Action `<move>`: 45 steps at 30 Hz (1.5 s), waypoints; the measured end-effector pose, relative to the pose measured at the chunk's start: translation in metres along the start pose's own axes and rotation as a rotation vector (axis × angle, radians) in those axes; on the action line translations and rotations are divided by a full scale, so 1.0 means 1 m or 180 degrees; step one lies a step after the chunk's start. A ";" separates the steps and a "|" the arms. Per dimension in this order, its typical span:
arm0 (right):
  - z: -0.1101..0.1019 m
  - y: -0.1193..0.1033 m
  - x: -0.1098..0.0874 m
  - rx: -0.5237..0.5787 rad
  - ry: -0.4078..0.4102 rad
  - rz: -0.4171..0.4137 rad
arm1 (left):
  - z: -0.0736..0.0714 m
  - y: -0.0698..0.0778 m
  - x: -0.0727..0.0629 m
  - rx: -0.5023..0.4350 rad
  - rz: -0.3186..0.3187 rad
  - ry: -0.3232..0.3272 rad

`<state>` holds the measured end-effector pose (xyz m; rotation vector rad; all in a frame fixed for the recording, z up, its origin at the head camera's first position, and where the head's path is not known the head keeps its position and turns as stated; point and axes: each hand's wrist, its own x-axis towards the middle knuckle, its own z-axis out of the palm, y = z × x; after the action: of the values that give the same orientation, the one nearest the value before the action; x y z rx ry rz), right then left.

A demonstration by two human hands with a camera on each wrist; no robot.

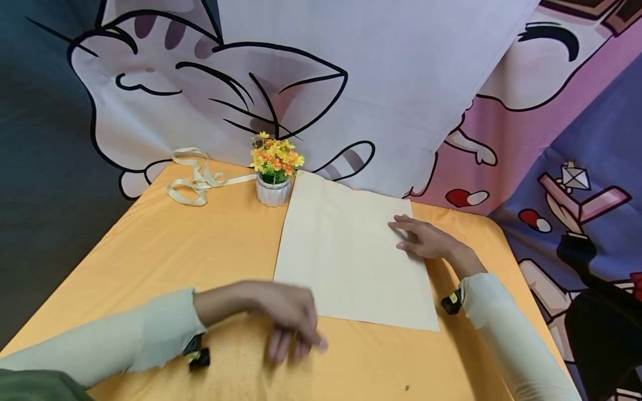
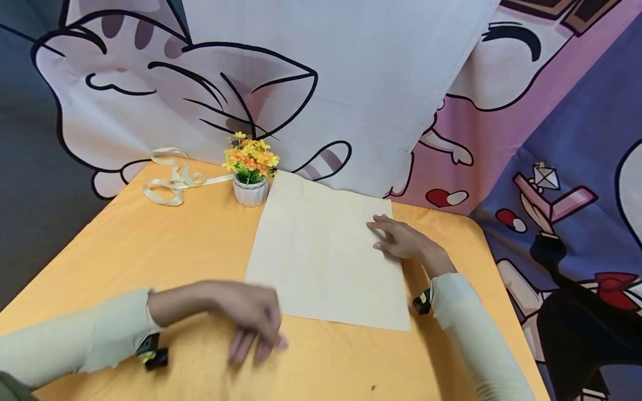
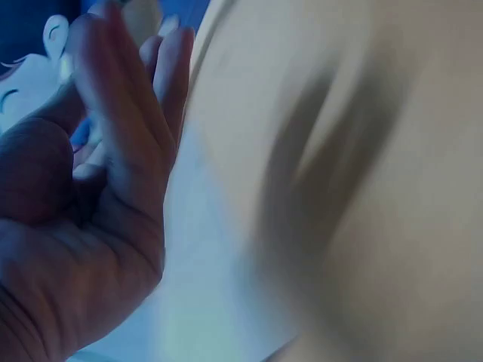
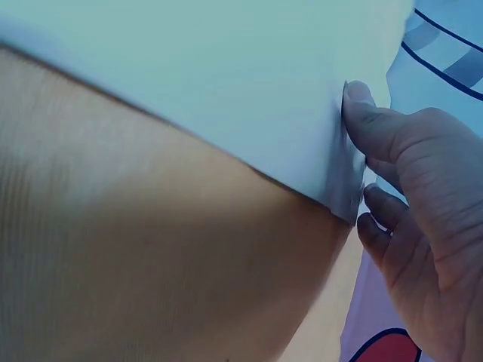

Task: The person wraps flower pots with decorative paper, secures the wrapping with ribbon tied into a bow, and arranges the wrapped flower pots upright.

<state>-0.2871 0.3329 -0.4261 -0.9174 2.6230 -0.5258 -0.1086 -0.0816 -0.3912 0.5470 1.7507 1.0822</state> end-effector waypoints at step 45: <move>0.087 -0.109 -0.149 -0.0218 0.0552 0.0349 | -0.220 -0.084 0.054 0.0001 0.0256 0.3985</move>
<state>-0.0830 0.3288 -0.4299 -0.7737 2.8441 -0.5115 -0.3203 -0.1765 -0.4604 -0.1661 2.7754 1.6490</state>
